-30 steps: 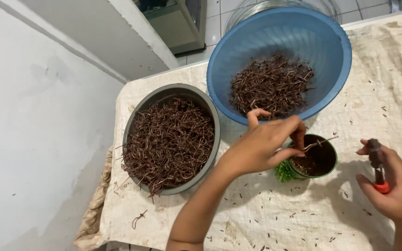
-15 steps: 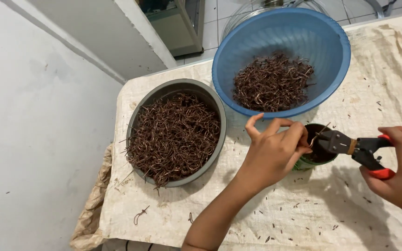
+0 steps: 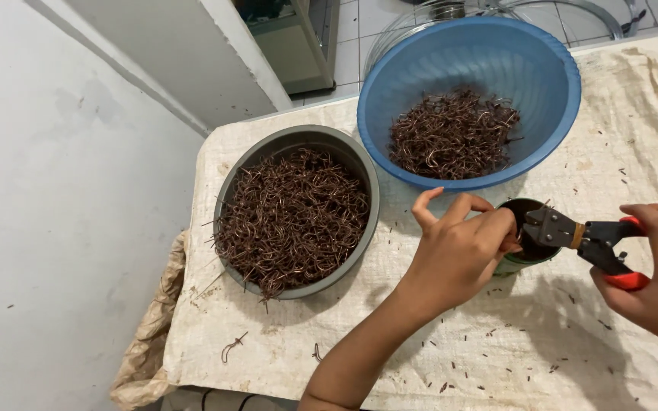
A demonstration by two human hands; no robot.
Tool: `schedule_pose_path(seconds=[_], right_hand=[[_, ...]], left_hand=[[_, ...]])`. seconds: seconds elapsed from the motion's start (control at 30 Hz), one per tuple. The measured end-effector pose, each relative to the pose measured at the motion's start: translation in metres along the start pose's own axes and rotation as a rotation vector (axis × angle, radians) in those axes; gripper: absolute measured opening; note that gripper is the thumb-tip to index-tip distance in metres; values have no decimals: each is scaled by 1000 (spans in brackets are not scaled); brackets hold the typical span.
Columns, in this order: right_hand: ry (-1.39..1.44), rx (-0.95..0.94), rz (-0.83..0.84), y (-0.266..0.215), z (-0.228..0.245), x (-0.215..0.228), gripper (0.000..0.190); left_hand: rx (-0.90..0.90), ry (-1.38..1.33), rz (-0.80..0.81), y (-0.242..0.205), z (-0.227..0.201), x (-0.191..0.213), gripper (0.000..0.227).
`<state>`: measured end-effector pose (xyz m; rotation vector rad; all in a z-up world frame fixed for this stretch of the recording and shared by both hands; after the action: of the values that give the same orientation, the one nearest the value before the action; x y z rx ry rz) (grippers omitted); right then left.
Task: Cutting small brown twigs with wire cutters and placing them into a small green pot
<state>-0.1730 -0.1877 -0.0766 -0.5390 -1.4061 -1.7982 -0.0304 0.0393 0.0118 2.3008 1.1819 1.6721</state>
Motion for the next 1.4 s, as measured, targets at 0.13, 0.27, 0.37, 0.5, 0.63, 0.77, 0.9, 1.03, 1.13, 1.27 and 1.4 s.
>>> schedule_pose_path(seconds=[0.13,0.27,0.37,0.5,0.63,0.77,0.9,1.03,1.13,1.27,1.4], right_hand=[[9,-27,12,2,3,2,75],[-62,-60,51,-7,-10,-4,88],[-154,-60,85,-9,-20,-10,99],[-378,22,14,-19,-39,-24,50],[-428,52,56,-20,-48,-31,42],[-512,40,36,-12,-43,-31,42],[-543,21,43,-8,-45,-38,37],[-564,10,81,-3,-46,-46,33],[-631,-3,126,0,-49,-47,31],[-655,-24,133,-2,-51,-51,31],[-662,-84,163,-1,-50,-48,35]], left_hand=[[3,-9,-4,-3,-1,0,20],[19,-25,11,-4,-2,0,21],[19,-53,-22,-4,-5,2,20],[49,-44,-15,-7,-3,-2,24],[100,-114,-68,-11,-1,-8,21],[119,-117,-104,-12,1,-9,22],[161,-111,-85,-11,5,-17,21],[210,-126,-127,-8,11,-23,23],[246,-143,-130,-6,12,-28,23],[275,-194,-138,-1,13,-32,25],[217,-193,-182,4,12,-33,32]])
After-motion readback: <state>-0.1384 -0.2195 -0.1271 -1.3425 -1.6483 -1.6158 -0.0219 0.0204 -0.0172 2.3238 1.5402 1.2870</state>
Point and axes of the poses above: each hand's wrist, its own y-axis towards the middle knuckle, its own x-axis out of the back of the hand, z = x × y, the point moved 3 cm from there along y, towards the middle knuckle, and after that the axes turned 7 degrees about x, right-handed, at the moved point
